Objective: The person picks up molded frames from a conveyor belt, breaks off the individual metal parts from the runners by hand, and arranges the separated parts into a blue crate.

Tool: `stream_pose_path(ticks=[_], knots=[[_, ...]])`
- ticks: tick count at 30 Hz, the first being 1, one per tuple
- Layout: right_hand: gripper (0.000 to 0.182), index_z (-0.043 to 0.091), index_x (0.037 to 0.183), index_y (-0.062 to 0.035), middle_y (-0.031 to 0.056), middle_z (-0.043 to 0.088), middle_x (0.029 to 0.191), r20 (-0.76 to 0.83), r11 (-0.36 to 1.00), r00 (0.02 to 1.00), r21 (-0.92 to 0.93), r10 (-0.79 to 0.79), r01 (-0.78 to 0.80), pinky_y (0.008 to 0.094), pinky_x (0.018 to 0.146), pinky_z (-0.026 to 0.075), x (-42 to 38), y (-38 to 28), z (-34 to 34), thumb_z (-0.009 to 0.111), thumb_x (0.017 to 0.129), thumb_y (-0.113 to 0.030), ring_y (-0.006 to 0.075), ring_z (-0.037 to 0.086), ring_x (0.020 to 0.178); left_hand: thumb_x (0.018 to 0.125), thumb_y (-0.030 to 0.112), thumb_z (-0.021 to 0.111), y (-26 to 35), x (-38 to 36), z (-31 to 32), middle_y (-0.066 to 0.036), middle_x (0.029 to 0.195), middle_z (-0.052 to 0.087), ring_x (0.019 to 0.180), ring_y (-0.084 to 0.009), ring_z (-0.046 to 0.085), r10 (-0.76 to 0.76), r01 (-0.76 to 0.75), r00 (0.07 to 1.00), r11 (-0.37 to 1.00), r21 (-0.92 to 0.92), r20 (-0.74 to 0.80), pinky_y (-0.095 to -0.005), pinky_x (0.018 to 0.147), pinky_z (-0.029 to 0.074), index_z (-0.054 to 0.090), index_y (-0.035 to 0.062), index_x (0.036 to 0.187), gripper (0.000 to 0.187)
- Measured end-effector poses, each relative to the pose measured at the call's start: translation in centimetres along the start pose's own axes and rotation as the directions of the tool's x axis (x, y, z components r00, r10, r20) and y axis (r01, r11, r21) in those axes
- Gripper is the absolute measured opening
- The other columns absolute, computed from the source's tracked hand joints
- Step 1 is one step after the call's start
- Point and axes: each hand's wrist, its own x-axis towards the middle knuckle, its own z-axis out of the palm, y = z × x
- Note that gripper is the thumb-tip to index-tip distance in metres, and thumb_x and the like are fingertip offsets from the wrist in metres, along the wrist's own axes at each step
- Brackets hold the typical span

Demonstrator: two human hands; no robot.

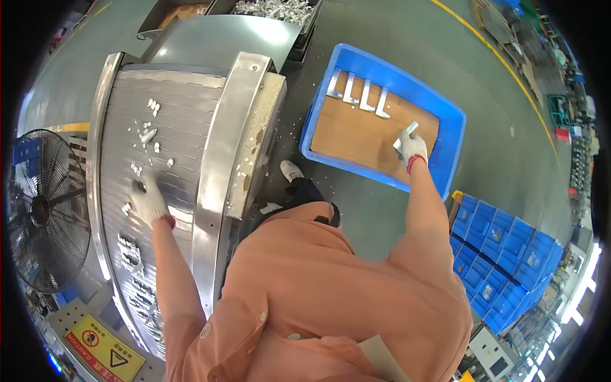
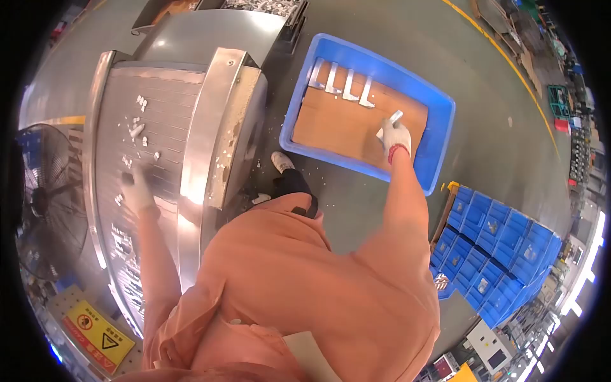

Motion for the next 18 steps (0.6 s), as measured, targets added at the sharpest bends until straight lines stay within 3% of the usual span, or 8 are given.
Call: stream_pose_path(ticks=[3, 4, 7, 8, 11, 15, 16, 18], knots=[[0.059, 0.077, 0.126, 0.0066, 0.018, 0.081, 0.104, 0.023, 0.969, 0.998, -0.238, -0.065, 0.069, 0.0442, 0.075, 0.061, 4.4, -1.3, 0.1, 0.067, 0.106, -0.047, 0.0267, 0.079, 0.085, 0.103, 0.058, 0.069, 1.1, -5.4, -0.5, -0.022, 0.167, 0.06, 0.153, -0.035, 0.059, -0.045, 0.031, 0.988, 0.995, 0.1, 0.147, -0.0425, 0.126, 0.044, 0.049, -0.0039, 0.167, 0.092], [0.058, 0.079, 0.13, 0.0014, 0.0211, 0.083, 0.111, 0.063, 0.931, 0.995, -0.353, -0.073, 0.091, 0.0477, 0.083, 0.061, 5.4, -2.5, -0.1, 0.064, 0.105, -0.049, 0.0335, 0.081, 0.093, 0.103, 0.057, 0.069, 1.7, -6.8, -0.3, -0.023, 0.166, 0.06, 0.153, -0.0367, 0.059, -0.055, 0.033, 0.989, 0.986, 0.162, 0.134, -0.0434, 0.126, 0.045, 0.049, -0.0027, 0.167, 0.09], [0.053, 0.08, 0.133, -0.0043, 0.0244, 0.082, 0.115, 0.06, 0.895, 0.985, -0.412, -0.159, 0.17, 0.0518, 0.089, 0.061, 7.0, -4.4, 0.7, 0.061, 0.105, -0.046, 0.0405, 0.081, 0.101, 0.103, 0.055, 0.069, 2.6, -9.8, 0.5, -0.024, 0.164, 0.061, 0.15, -0.0402, 0.06, -0.07, 0.031, 0.988, 0.963, 0.268, 0.136, -0.0455, 0.125, 0.046, 0.051, -0.0005, 0.167, 0.086], [0.05, 0.08, 0.13, -0.0062, 0.027, 0.081, 0.12, 0.066, 0.874, 0.981, -0.445, -0.185, 0.195, 0.0552, 0.097, 0.06, 8.4, -3.7, 1.1, 0.059, 0.107, -0.045, 0.0431, 0.08, 0.112, 0.103, 0.055, 0.07, 2.6, -10.2, 0.6, -0.024, 0.163, 0.061, 0.149, -0.0411, 0.06, -0.072, 0.028, 0.987, 0.957, 0.289, 0.142, -0.0461, 0.125, 0.046, 0.052, 0.0001, 0.167, 0.085], [0.048, 0.074, 0.134, -0.0032, 0.0312, 0.077, 0.129, 0.075, 0.723, 0.992, -0.679, -0.101, 0.125, 0.0567, 0.106, 0.057, 6.8, -5.9, 2.1, 0.056, 0.108, -0.039, 0.0495, 0.073, 0.123, 0.105, 0.053, 0.069, 2.8, -10.2, 0.7, -0.025, 0.159, 0.063, 0.147, -0.0421, 0.061, -0.062, 0.014, 0.987, 0.952, 0.304, 0.146, -0.0473, 0.124, 0.046, 0.054, -0.0003, 0.165, 0.081], [0.047, 0.062, 0.146, -0.0111, 0.0237, 0.075, 0.137, 0.133, 0.453, 0.953, -0.856, -0.273, 0.25, 0.0563, 0.104, 0.061, 1.4, -6.3, 1.4, 0.072, 0.102, -0.026, 0.0446, 0.075, 0.125, 0.107, 0.05, 0.069, 2.1, -10.4, 1.0, -0.025, 0.159, 0.064, 0.148, -0.0409, 0.06, -0.053, 0.013, 0.99, 0.959, 0.284, 0.134, -0.0468, 0.125, 0.045, 0.056, -0.0003, 0.163, 0.076], [0.058, 0.056, 0.152, -0.0151, 0.019, 0.072, 0.142, 0.125, 0.436, 0.965, -0.874, -0.228, 0.217, 0.0551, 0.103, 0.062, 1.4, -5.5, 1.6, 0.078, 0.099, -0.025, 0.0428, 0.076, 0.125, 0.107, 0.049, 0.069, 2.6, -10.5, 1.0, -0.025, 0.159, 0.064, 0.149, -0.0406, 0.06, -0.06, 0.022, 0.99, 0.961, 0.276, 0.127, -0.0465, 0.125, 0.045, 0.057, -0.0004, 0.163, 0.075], [0.052, 0.061, 0.147, -0.0147, 0.0194, 0.074, 0.138, 0.096, 0.44, 0.961, -0.874, -0.259, 0.206, 0.0545, 0.102, 0.062, 1.8, -4.9, 2.1, 0.078, 0.099, -0.028, 0.0415, 0.076, 0.124, 0.108, 0.049, 0.069, 2.6, -10.3, 1.3, -0.024, 0.16, 0.064, 0.15, -0.0391, 0.059, -0.069, 0.037, 0.993, 0.957, 0.289, 0.1, -0.0454, 0.126, 0.045, 0.059, -0.0002, 0.161, 0.074]])
